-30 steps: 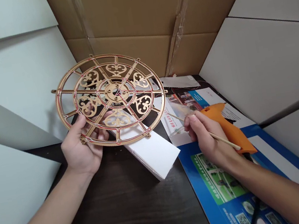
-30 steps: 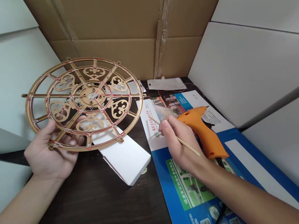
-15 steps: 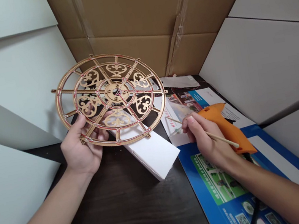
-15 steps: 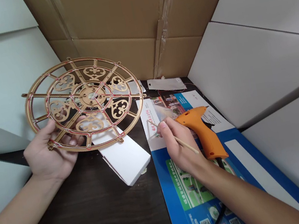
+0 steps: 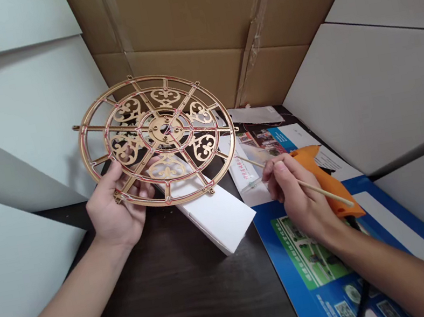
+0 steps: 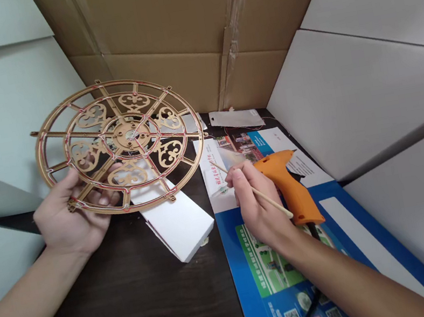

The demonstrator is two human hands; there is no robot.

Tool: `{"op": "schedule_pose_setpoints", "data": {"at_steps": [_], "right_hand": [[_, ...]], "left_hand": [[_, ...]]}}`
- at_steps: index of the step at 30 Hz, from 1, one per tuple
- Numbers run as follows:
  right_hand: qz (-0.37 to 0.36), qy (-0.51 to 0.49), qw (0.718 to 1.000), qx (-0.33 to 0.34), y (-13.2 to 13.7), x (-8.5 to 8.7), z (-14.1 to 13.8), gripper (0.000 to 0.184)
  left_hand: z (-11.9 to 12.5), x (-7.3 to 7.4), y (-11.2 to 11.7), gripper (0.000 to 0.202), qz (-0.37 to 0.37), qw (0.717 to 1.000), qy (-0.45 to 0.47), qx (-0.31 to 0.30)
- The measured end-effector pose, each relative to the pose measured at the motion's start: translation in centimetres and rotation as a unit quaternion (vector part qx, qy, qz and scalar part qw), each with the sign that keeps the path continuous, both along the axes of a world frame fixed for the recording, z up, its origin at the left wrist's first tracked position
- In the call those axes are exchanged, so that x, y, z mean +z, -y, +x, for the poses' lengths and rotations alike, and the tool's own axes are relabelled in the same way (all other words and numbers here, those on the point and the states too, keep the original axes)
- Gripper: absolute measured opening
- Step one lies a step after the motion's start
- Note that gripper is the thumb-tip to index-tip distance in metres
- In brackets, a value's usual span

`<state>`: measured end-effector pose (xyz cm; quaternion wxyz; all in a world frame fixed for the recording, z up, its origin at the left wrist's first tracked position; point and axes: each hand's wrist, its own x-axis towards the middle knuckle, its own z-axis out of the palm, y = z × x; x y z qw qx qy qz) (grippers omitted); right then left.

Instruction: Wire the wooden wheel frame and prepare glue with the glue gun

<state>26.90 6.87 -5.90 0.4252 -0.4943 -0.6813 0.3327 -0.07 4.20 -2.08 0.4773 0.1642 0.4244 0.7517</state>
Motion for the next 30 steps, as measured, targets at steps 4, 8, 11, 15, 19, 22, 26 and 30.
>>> {"op": "schedule_pose_setpoints", "data": {"at_steps": [4, 8, 11, 15, 19, 22, 26, 30], "right_hand": [[0.007, -0.016, 1.0, -0.006, 0.03, 0.02, -0.07, 0.041], [0.028, -0.046, 0.999, -0.009, 0.15, 0.2, -0.11, 0.036], [0.041, -0.057, 0.997, -0.008, 0.24, 0.35, -0.16, 0.032], [0.044, -0.06, 0.997, -0.005, 0.28, 0.42, -0.27, 0.032], [0.015, -0.031, 0.999, 0.001, 0.04, 0.24, -0.25, 0.036], [-0.013, -0.011, 1.0, 0.001, -0.24, 0.04, -0.14, 0.042], [-0.019, 0.003, 1.0, 0.009, -0.35, 0.02, -0.09, 0.047], [-0.009, 0.037, 0.999, 0.024, -0.22, 0.24, -0.22, 0.049]], "left_hand": [[-0.03, -0.27, -0.18, 0.045, -0.001, 1.0, -0.009, 0.012], [-0.12, -0.53, -0.25, 0.045, 0.003, 1.0, -0.008, 0.003], [-0.14, -0.48, -0.19, 0.045, 0.002, 1.0, -0.01, 0.007], [-0.05, -0.27, -0.13, 0.045, -0.005, 1.0, -0.009, 0.005], [0.07, -0.15, -0.15, 0.046, 0.001, 1.0, -0.007, -0.002], [0.15, -0.01, -0.05, 0.048, 0.004, 1.0, -0.004, 0.001], [0.14, -0.01, 0.03, 0.048, 0.01, 1.0, -0.011, -0.009], [-0.05, -0.43, -0.3, 0.045, 0.013, 1.0, 0.002, 0.014]]}}
